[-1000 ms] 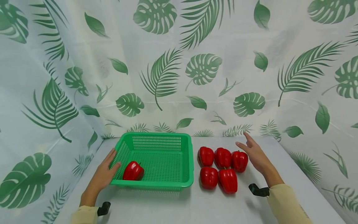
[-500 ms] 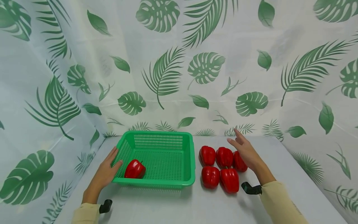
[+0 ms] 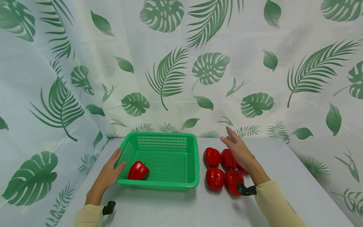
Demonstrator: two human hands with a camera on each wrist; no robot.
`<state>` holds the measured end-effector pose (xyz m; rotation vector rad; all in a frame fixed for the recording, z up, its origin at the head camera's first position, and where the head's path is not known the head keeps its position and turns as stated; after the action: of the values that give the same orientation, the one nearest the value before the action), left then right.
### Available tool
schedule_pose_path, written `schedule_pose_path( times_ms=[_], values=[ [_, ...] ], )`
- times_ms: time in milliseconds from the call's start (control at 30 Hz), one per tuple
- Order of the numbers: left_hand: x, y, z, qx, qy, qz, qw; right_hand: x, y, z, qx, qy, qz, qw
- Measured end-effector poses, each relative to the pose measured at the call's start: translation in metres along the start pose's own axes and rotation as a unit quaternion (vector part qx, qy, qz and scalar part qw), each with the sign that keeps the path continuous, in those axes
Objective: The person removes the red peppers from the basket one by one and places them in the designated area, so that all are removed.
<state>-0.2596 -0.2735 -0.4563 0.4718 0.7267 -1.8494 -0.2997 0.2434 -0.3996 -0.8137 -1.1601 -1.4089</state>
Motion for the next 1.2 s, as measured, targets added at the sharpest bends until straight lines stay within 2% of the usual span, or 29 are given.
schedule_pose_path(
  times_ms=[433,833,1000,1200],
  values=[
    [0.002,0.001,-0.001,-0.004,-0.008,0.001,1.0,0.022,-0.005,-0.038,0.051,-0.02,0.017,0.9984],
    [0.004,0.0,-0.002,-0.002,-0.009,0.002,1.0,0.038,-0.009,-0.073,0.061,-0.01,0.031,0.9976],
    [0.005,-0.001,-0.002,-0.002,-0.008,0.004,1.0,0.047,-0.01,-0.087,0.084,-0.023,0.051,0.9949],
    [0.004,0.0,-0.002,-0.004,-0.008,0.003,1.0,0.054,-0.012,-0.106,0.097,-0.016,0.046,0.9941]
  ],
)
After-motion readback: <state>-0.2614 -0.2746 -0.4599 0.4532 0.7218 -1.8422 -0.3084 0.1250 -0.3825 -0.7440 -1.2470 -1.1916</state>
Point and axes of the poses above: each hand's wrist, its own y-axis away from the middle knuckle, its own z-axis out of the back of the hand, x = y × z, the point moved 4 cm from there along -y, towards the middle knuckle, and after that the axes turned 14 degrees about -z, right-handed, at the moved point
